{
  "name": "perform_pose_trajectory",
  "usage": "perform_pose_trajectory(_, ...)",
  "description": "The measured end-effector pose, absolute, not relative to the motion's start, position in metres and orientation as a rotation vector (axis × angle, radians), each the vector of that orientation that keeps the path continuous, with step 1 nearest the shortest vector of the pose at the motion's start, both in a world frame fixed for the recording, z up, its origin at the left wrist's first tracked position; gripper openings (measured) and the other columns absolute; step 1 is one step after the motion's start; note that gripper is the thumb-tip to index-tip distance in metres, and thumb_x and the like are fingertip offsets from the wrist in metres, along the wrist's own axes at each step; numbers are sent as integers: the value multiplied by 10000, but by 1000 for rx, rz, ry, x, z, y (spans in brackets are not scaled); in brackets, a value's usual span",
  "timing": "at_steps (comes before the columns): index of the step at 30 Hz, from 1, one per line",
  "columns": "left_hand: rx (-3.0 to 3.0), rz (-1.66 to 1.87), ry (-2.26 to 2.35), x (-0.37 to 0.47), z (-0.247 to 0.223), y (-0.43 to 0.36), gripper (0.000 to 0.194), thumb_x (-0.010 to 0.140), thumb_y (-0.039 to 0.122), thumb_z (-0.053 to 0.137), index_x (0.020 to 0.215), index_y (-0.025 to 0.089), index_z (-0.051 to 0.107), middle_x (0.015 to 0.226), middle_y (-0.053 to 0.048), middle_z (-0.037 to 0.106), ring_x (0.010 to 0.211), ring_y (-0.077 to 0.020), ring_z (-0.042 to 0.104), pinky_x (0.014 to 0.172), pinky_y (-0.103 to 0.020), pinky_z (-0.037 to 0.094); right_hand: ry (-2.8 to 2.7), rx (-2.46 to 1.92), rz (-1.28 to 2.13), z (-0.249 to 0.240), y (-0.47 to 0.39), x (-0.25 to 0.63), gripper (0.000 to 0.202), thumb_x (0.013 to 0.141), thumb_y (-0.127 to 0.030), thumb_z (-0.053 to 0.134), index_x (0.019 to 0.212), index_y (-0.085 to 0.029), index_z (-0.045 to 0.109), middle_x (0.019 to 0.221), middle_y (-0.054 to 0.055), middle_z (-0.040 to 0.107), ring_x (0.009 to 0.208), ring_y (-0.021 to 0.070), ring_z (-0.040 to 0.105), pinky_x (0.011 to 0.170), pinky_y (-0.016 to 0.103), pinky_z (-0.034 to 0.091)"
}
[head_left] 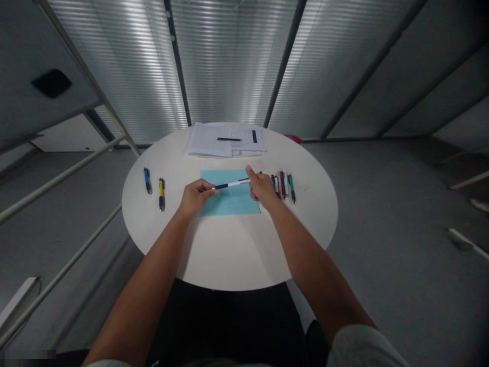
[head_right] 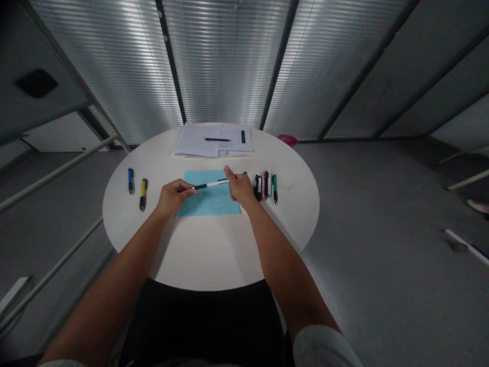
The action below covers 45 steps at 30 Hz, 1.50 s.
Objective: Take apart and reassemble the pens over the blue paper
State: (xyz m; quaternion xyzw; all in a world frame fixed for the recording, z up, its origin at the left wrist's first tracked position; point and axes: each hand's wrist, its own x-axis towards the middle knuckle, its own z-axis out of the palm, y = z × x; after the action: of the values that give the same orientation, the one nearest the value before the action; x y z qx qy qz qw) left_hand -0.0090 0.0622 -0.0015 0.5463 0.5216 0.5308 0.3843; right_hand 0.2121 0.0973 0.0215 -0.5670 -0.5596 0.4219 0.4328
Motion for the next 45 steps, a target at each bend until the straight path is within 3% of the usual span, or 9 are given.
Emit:
perform_pose_trajectory(4, 1387, 1320, 1341, -7, -1, 62, 245, 583, 331, 798, 716, 158, 687, 683, -10, 683, 605, -120, 570, 604, -242, 429, -1375, -1212, 1135, 21, 96, 212, 541, 762, -668, 596, 510, -203, 482, 333, -29, 452, 287, 92, 408, 346, 223, 312)
perform_pose_trajectory(8, 1416, 1305, 1359, -5, 0, 61, 245, 606, 365, 778, 706, 164, 678, 681, -12, 678, 604, -127, 566, 614, -256, 436, -1379, -1222, 1060, 22, 93, 210, 542, 767, -625, 619, 466, -210, 441, 304, -50, 382, 290, 83, 366, 363, 230, 288)
perform_pose_trajectory(12, 1609, 1271, 1386, -3, -3, 62, 228, 664, 388, 743, 743, 188, 670, 746, -13, 690, 706, -152, 603, 727, -282, 467, -1063, -1117, 1112, 27, 96, 198, 451, 700, -598, 711, 603, -205, 512, 491, -35, 560, 470, 108, 546, 460, 216, 400)
perform_pose_trajectory(17, 1905, 1164, 1491, -1, -4, 63, 227, 787, 439, 636, 801, 216, 673, 858, -30, 713, 863, -196, 630, 869, -328, 456, -475, -670, 1619, 42, 95, 173, 414, 848, -628, 471, 755, -225, 496, 631, -18, 609, 652, 158, 629, 633, 320, 516)
perform_pose_trajectory(23, 2132, 842, 1858, -8, 4, 52, 452, 796, 452, 609, 1195, 239, 613, 1154, -108, 656, 1143, -321, 525, 998, -483, 340, -623, -685, 1589, 71, 112, 156, 436, 870, -624, 337, 726, -231, 459, 481, -78, 333, 383, 96, 295, 433, 241, 332)
perform_pose_trajectory(26, 2127, 634, 2012, -14, 5, 49, 467, 783, 433, 606, 1213, 253, 611, 1263, -139, 570, 1202, -361, 461, 986, -505, 320, -751, -774, 1481, 82, 132, 152, 386, 879, -574, 333, 714, -239, 432, 464, -86, 246, 365, 97, 201, 385, 229, 215)
perform_pose_trajectory(32, 2099, 608, 1999, -18, 3, 51, 424, 779, 460, 613, 1155, 267, 634, 1260, -121, 553, 1196, -349, 446, 983, -488, 303, -962, -801, 1316, 76, 156, 135, 421, 794, -605, 561, 680, -229, 412, 513, -80, 355, 374, 59, 259, 366, 204, 195)
perform_pose_trajectory(37, 2088, 605, 1988, -18, 4, 53, 404, 769, 461, 627, 1112, 249, 641, 1249, -118, 566, 1180, -354, 450, 967, -489, 311, -994, -787, 1281, 60, 164, 106, 561, 778, -611, 598, 559, -228, 252, 459, -95, 217, 361, 44, 191, 350, 202, 146)
perform_pose_trajectory(45, 2082, 608, 2005, -19, 1, 55, 387, 763, 467, 636, 1094, 268, 649, 1236, -98, 576, 1171, -349, 455, 955, -487, 321, -1122, -840, 1317, 33, 171, 93, 529, 727, -507, 657, 540, -235, 245, 430, -104, 202, 359, 40, 187, 360, 199, 133)
